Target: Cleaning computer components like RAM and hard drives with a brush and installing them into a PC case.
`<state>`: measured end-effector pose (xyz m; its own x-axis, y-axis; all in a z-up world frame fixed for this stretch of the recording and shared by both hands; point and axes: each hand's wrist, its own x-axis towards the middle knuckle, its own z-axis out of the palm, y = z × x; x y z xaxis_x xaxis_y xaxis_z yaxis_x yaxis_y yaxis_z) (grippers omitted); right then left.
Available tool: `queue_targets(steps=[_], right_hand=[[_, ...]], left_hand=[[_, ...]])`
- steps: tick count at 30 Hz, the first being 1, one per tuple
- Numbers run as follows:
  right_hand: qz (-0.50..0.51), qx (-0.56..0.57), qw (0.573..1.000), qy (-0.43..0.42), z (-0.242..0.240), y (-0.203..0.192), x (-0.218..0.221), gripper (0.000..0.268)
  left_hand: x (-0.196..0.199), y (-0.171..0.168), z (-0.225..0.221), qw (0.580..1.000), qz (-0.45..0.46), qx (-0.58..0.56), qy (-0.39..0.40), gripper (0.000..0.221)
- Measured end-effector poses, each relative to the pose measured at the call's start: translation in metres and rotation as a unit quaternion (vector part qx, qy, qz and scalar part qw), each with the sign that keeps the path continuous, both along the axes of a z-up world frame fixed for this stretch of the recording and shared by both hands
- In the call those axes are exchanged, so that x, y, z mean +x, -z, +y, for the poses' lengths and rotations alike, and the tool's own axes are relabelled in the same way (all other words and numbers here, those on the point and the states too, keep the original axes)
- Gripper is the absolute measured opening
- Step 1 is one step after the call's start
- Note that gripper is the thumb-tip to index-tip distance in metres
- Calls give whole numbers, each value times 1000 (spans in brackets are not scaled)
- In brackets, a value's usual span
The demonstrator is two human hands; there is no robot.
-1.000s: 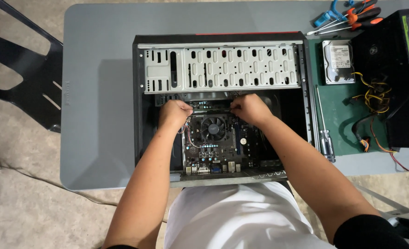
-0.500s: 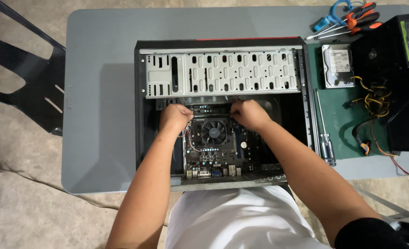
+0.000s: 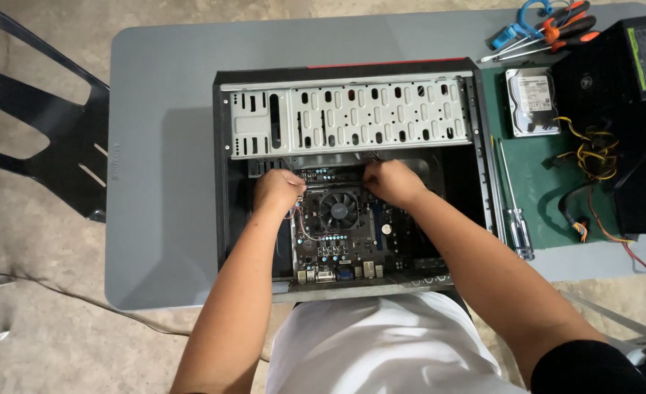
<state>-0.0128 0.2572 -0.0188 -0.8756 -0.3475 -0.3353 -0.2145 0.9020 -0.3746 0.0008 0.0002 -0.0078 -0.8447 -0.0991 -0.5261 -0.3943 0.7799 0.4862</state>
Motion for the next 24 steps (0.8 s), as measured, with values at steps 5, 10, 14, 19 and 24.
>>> queue_targets(steps=[5, 10, 14, 19, 24], right_hand=[[2, -51, 998, 34, -5, -18, 5, 20], [2, -71, 995, 64, -2, -11, 3, 19], [5, -78, 993, 88, 0, 3, -1, 21], [-14, -29, 994, 104, 0, 0, -2, 34], [-66, 2, 987, 150, 0, -15, 5, 53]], left_hand=[[-3, 5, -1, 999, -9, 17, -27, 17], [-2, 8, -2, 999, -11, 18, -34, 17], [0, 5, -1, 998, -12, 26, -57, 17], [2, -10, 0, 995, -25, 33, -96, 20], [10, -49, 6, 979, -39, 88, -178, 32]])
